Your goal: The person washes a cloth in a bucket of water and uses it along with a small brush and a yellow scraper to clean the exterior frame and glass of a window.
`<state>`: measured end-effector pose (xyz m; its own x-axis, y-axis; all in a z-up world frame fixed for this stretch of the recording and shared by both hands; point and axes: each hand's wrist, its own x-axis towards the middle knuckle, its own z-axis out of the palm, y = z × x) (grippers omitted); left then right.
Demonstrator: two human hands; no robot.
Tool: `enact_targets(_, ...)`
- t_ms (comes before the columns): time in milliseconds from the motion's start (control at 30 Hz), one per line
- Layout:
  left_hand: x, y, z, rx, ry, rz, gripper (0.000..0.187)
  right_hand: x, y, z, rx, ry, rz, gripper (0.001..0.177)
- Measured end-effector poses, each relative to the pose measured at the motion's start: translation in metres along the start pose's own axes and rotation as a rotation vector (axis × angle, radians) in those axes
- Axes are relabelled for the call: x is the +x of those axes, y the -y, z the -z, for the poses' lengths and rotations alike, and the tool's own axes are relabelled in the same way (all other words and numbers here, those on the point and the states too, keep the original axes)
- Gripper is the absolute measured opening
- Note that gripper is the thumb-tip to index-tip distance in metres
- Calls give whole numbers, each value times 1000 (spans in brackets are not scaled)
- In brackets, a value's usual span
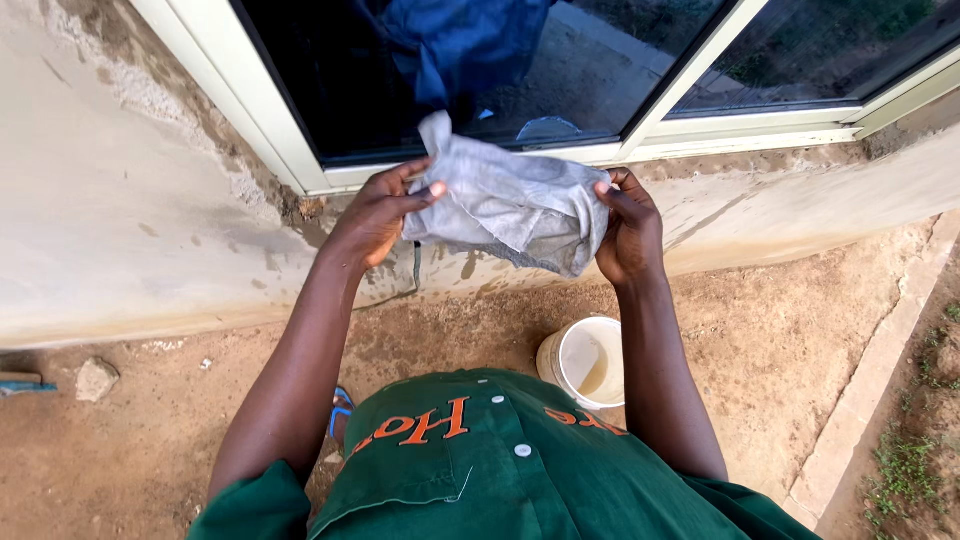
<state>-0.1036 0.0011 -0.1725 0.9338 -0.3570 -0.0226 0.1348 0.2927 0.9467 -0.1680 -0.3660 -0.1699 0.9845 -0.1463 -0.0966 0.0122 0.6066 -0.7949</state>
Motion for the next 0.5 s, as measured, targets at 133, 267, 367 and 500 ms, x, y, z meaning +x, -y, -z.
enact_targets(133, -4, 30, -2, -42, -113, 86, 77, -4, -19, 13, -243, -74, -25, 25)
enact_targets(267, -16, 20, -26, -131, 21, 1, 79, -21, -35, 2, -967, -83, -90, 39)
enact_targets(367, -25, 9, -52, -114, 114, -15, 81, -40, -52, -9, -1481, 97, 537, 56)
enact_targets(500, -31, -1, -66, -18, 159, -46, 81, -46, -83, -25, -860, 301, 321, 37)
